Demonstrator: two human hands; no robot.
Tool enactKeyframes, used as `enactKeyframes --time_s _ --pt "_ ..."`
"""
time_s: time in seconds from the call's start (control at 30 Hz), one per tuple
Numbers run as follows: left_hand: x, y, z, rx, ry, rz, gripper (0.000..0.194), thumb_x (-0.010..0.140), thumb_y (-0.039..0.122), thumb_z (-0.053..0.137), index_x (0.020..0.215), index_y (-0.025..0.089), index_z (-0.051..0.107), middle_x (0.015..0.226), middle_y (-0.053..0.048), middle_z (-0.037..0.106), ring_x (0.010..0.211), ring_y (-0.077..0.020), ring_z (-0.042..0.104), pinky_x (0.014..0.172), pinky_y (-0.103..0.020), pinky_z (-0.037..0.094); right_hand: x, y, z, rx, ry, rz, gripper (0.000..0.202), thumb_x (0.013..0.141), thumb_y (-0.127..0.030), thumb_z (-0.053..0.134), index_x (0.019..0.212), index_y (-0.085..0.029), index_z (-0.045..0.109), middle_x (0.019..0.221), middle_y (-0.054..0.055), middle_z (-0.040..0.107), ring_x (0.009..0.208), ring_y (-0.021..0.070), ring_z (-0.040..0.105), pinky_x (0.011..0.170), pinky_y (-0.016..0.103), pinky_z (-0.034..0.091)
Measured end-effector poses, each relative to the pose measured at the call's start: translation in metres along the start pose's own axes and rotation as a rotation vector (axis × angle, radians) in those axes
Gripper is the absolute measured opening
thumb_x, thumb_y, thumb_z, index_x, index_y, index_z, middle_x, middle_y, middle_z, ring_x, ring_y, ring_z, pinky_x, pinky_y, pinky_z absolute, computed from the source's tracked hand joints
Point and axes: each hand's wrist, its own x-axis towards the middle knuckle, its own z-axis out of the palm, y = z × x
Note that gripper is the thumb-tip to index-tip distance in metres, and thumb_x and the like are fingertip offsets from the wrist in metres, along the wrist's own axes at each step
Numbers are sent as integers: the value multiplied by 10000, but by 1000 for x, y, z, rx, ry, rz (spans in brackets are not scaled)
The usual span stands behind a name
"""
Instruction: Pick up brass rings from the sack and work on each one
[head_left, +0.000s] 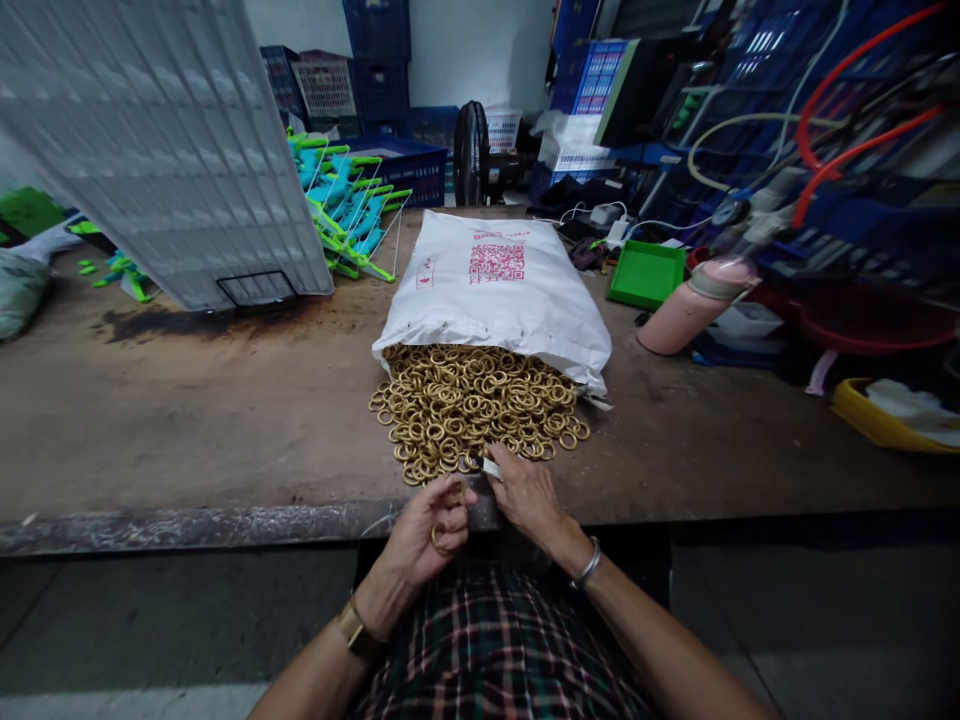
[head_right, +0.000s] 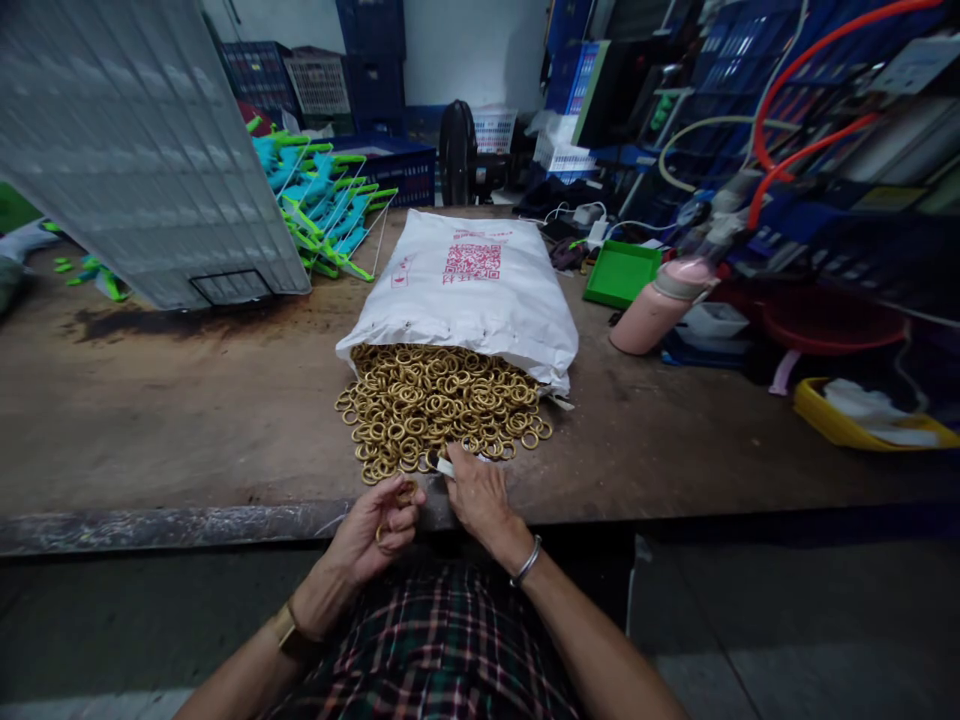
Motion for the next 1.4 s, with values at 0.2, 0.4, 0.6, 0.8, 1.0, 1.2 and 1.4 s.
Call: enactKeyframes --time_s 0.2,0.4,0.6,0.8,1.0,1.2,1.4 --pt "4 5 -1 -227 -57 -90 237 839 221 410 670 90 512 636 -35 543 332 15 224 275 -94 177 4 3 0 23 7 5 159 787 -129 418 876 -193 533 766 28 629 642 134 530 549 253 234" --pt "8 7 8 -324 -50 -110 254 850 194 361 696 81 529 626 -42 531 330 8 249 271 -96 199 13 15 -3 340 30 81 191 822 -260 387 652 -196 447 564 -25 464 524 107 393 517 228 243" --pt "12 11 15 -413 9 -104 315 883 244 328 733 69 543 653 -63 513 444 -37 396 323 -95 285 18 22 1 432 86 125 209 796 -255 375 594 -204 370 531 -51 383 499 98 336 503 224 243" --pt "7 14 16 -429 97 -101 338 886 300 342 762 63 547 758 -118 546 602 -102 512 436 -153 430 15 19 -4 382 153 205 201 817 -285 380 638 -204 420 553 -37 432 504 106 371 507 229 248" --pt "0 16 8 -362 127 -84 325 896 276 336 671 103 493 602 -19 483 382 -11 342 301 -80 225 0 5 -2 250 113 -11 103 815 -257 442 812 -192 523 686 15 589 608 133 512 573 236 291" --pt "-2 11 4 -228 140 -40 285 896 249 356 676 124 487 453 76 334 293 0 192 287 -110 135 -5 -8 5 40 25 -19 106 792 -158 444 829 -196 535 767 32 639 627 143 536 553 265 235" --pt "2 4 -1 112 136 109 127 727 125 564 853 115 545 608 18 519 435 -36 446 356 -117 289 2 2 0 309 0 7 105 788 -186 408 754 -193 507 651 -1 550 586 123 466 553 239 275"
